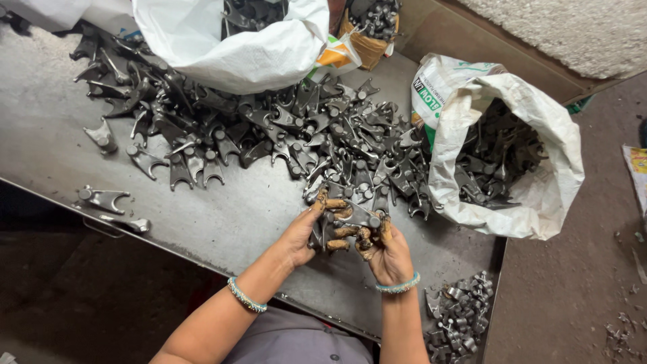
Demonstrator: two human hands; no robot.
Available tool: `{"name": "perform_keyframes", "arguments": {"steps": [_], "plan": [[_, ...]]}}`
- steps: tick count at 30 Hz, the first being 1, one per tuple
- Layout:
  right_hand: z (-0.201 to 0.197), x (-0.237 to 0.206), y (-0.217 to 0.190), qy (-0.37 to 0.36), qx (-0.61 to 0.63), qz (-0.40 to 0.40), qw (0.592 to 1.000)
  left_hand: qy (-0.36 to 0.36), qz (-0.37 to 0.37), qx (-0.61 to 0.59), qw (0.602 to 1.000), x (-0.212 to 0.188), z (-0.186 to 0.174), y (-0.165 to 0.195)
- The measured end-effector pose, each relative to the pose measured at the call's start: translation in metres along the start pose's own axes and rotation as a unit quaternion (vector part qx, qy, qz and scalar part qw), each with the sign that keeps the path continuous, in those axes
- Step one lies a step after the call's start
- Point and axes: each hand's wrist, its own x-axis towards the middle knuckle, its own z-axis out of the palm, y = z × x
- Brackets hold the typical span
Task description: The person sorts and inspects metal castings on a work table, picking up individual fork-shaped parts by hand, turning them over to check them, and placing them into piles and into open bags on the table. They continue handling the castings one at a time throughout the clip, with another worker sorting at the same table near the end.
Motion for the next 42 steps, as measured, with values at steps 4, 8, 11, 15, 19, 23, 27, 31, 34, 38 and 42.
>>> {"name": "perform_keyframes", "arguments": {"steps": [4, 8, 11, 15, 19, 23, 27, 31, 34, 38, 42], "plan": [[0.001, 0.007, 0.000, 0.047, -0.043, 0.053, 0.997, 0.002, -0.003, 0.002, 1.000, 0.000, -0.004, 0.000], [0.020, 0.011, 0.003, 0.046, -0.146, 0.051, 0.987, 0.020, -0.029, -0.028, 0.999, -0.002, -0.009, -0.005], [0.038, 0.020, -0.003, 0.111, -0.384, -0.022, 0.917, -0.012, -0.037, -0.062, 0.997, -0.004, -0.011, -0.006], [0.052, 0.033, -0.028, 0.260, -0.733, -0.176, 0.604, -0.032, -0.022, -0.054, 0.998, -0.012, -0.015, -0.005], [0.052, 0.047, -0.027, 0.217, -0.836, -0.228, 0.449, -0.089, -0.002, -0.032, 0.996, -0.016, -0.014, -0.003], [0.036, 0.042, -0.016, 0.190, -0.838, -0.223, 0.460, -0.076, -0.021, -0.064, 0.995, -0.012, -0.013, -0.004], [0.010, 0.015, -0.010, 0.162, -0.827, -0.217, 0.493, -0.083, -0.027, -0.066, 0.994, -0.009, -0.015, -0.006], [-0.013, -0.021, -0.005, 0.184, -0.636, -0.167, 0.731, -0.085, -0.028, -0.053, 0.995, -0.010, -0.017, -0.007], [-0.024, -0.041, -0.003, 0.118, -0.339, -0.162, 0.919, -0.111, -0.021, -0.036, 0.993, -0.012, -0.015, -0.005], [-0.026, -0.054, -0.006, 0.130, -0.111, -0.049, 0.984, -0.105, -0.025, -0.029, 0.994, -0.016, -0.013, -0.005], [-0.019, -0.049, -0.003, 0.113, -0.094, -0.010, 0.989, -0.036, -0.016, 0.002, 0.999, -0.018, -0.012, -0.009]]}}
